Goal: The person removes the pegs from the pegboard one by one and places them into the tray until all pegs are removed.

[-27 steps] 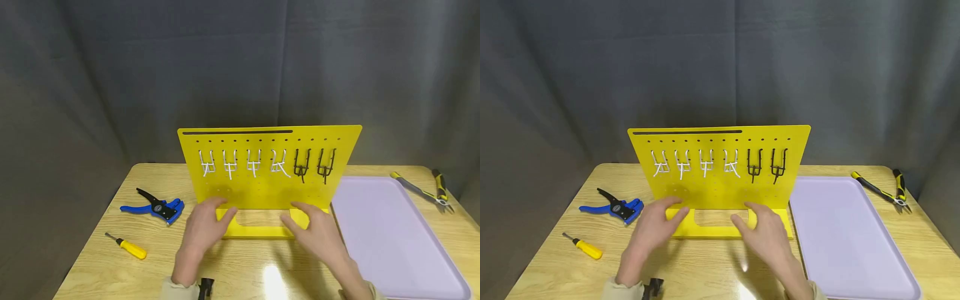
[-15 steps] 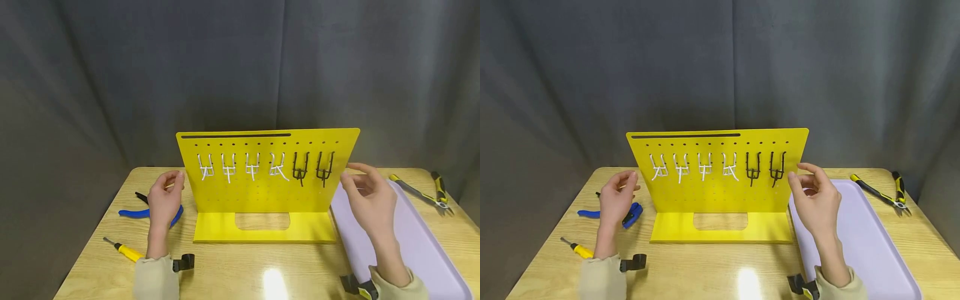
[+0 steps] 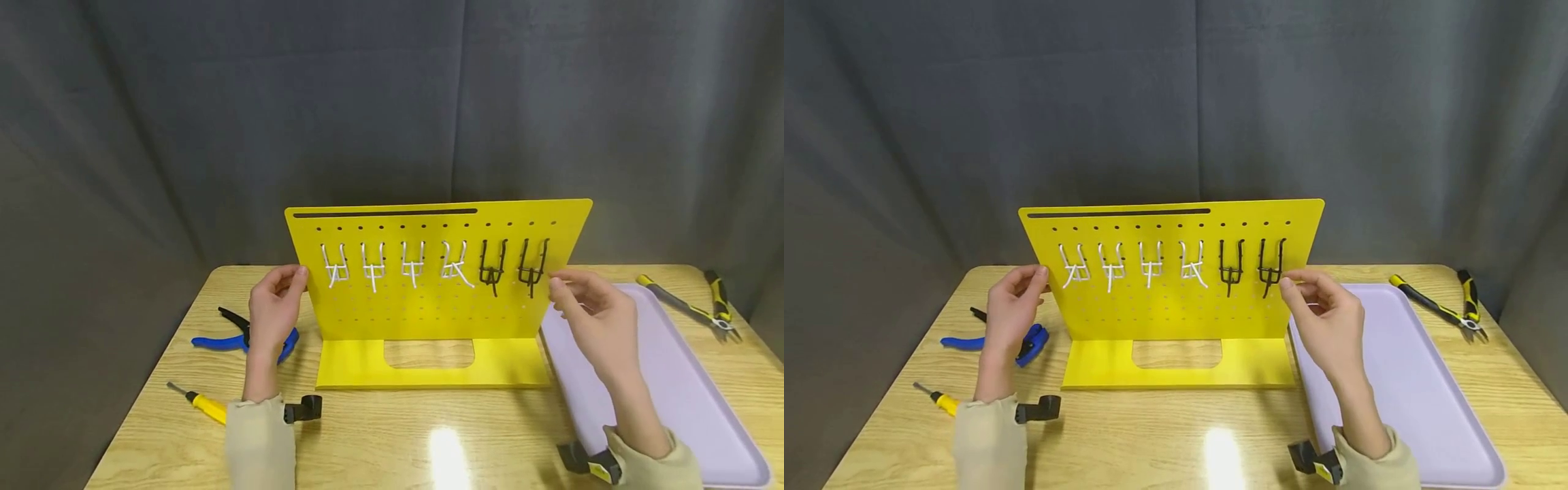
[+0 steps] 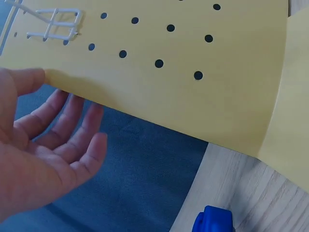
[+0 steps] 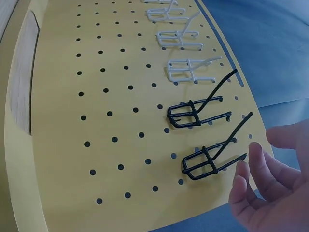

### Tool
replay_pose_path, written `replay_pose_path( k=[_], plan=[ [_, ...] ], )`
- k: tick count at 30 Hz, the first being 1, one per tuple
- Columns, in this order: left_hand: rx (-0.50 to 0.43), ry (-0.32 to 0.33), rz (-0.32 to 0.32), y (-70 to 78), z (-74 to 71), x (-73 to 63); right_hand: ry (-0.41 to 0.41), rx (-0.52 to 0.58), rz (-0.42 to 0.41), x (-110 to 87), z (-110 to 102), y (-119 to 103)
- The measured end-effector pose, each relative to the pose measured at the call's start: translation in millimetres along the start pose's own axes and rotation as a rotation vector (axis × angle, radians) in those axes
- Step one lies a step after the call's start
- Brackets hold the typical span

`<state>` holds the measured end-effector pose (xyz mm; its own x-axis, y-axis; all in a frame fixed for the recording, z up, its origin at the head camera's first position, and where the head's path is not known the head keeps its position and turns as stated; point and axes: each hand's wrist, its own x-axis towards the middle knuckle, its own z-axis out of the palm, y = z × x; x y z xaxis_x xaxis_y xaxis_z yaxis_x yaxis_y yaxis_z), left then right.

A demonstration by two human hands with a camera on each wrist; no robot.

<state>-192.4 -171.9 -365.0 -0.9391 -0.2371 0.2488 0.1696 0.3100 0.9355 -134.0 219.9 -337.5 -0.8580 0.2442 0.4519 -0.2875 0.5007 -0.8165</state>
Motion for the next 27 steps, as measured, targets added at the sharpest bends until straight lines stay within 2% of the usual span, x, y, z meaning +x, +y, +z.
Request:
replay_pose_path(
  k=[3,7,15,23,27],
  plan=[
    [-0.012,-0.005,-0.004,-0.7,0.1,0.5,-0.069,0.023,-0.006,1.3,0.4,1.7],
    [-0.027,-0.004,-0.036,-2.5,0.0,1.3,-0.174,0.001,-0.035,0.9,1.6,2.5],
    [-0.042,-0.032,-0.084,-1.5,0.7,0.4,-0.282,-0.027,-0.049,-0.9,1.6,4.0],
    [-0.104,-0.019,-0.097,-1.3,3.4,-1.0,-0.273,0.009,-0.048,-0.6,2.9,5.7],
    [-0.106,-0.031,-0.105,-2.8,2.0,-0.4,-0.261,0.039,-0.033,-0.3,3.1,5.5]
  ],
)
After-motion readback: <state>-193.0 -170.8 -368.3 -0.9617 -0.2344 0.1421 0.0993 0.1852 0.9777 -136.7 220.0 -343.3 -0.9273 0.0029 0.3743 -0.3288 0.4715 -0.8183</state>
